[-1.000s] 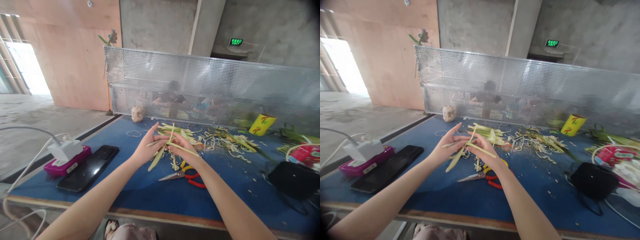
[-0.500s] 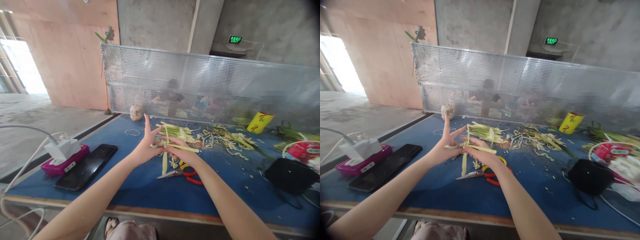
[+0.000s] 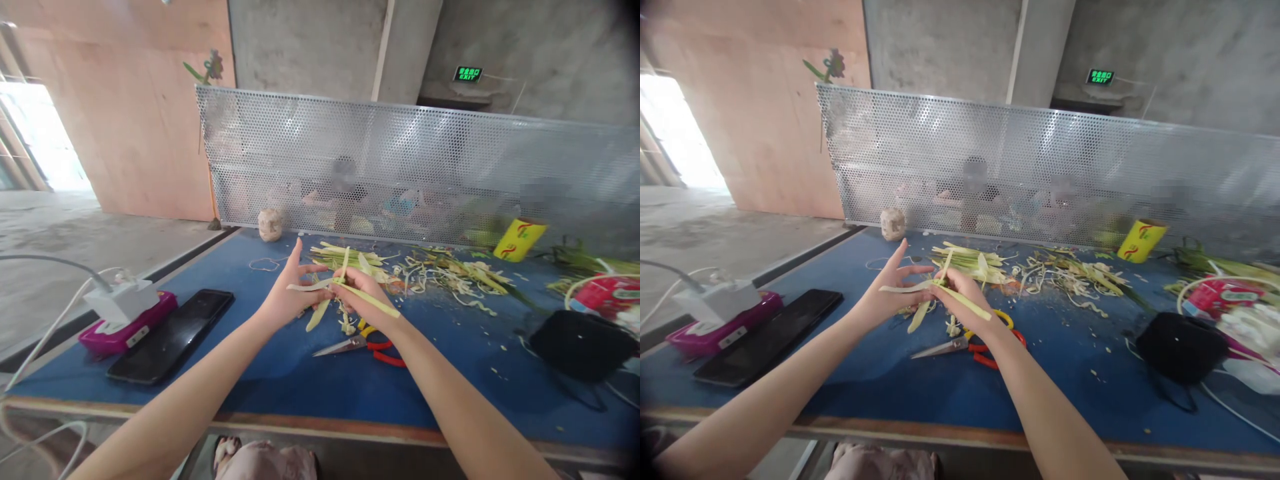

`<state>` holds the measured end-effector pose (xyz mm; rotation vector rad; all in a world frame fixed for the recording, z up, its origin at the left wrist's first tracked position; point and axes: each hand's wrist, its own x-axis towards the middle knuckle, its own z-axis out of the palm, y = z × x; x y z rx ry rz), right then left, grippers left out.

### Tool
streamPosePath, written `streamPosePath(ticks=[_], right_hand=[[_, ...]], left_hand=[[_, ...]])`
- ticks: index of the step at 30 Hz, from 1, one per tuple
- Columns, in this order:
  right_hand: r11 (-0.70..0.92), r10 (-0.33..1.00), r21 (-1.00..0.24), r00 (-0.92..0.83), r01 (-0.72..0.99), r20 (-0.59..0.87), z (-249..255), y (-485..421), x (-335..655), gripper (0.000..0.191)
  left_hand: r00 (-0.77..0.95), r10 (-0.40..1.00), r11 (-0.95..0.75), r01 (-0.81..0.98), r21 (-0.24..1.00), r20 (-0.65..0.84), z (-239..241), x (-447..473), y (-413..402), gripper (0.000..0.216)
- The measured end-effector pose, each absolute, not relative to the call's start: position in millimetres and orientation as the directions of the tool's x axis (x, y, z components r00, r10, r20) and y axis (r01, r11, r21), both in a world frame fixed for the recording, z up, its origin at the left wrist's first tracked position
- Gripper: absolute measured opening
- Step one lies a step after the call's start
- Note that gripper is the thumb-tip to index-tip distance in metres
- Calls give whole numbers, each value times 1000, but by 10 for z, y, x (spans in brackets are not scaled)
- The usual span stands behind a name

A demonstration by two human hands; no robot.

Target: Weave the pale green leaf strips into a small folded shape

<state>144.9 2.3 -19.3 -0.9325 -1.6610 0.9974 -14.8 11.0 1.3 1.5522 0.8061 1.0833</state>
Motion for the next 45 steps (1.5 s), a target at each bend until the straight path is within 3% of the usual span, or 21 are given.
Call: streamPosePath(ticks=[4, 8, 15, 19, 25, 30, 33, 36, 40, 42, 45], right_hand=[[205, 943, -976, -249, -80, 219, -156, 37, 1406, 25], [167, 960, -971, -195, -173, 200, -133, 42, 1375, 30], [216, 962, -972, -147, -93, 228, -185, 17, 1334, 28], [269, 958, -960, -82, -84, 275, -185, 8, 1345, 22], [298, 954, -954, -28, -44, 299, -160, 39, 1401, 16], [252, 968, -966, 15, -63, 251, -147, 90, 1438, 22], [213, 973, -967, -65, -140, 223, -164, 103, 1458, 23], [96, 947, -976, -284, -194, 149, -188, 92, 1477, 30], [85, 923, -992, -367, -90, 112, -199, 47, 1451, 32], [141, 927, -990, -350, -8, 135, -191, 18, 1421, 31], [232, 919, -968, -349, 100, 184, -179, -27, 1383, 31]], left_hand=[[424, 882, -179, -95, 979, 203, -22, -138, 105, 120], [339, 892, -270, -131, 954, 299, -1, -120, 83, 109], [182, 885, -434, -13, 901, 429, 59, -147, 78, 84], [195, 886, -440, 64, 895, 422, 94, -169, 82, 99], [233, 906, -395, 161, 905, 354, 117, -194, 112, 86], [249, 914, -370, 184, 910, 321, 181, -233, 103, 81], [233, 927, -340, 182, 923, 295, 180, -261, 134, 78], [177, 939, -317, 110, 942, 295, 132, -295, 230, 77], [-42, 913, -406, 15, 914, 406, 98, -320, 317, 79], [3, 923, -384, 46, 922, 384, 99, -302, 294, 73], [256, 936, -280, 123, 952, 243, 80, -242, 218, 71]])
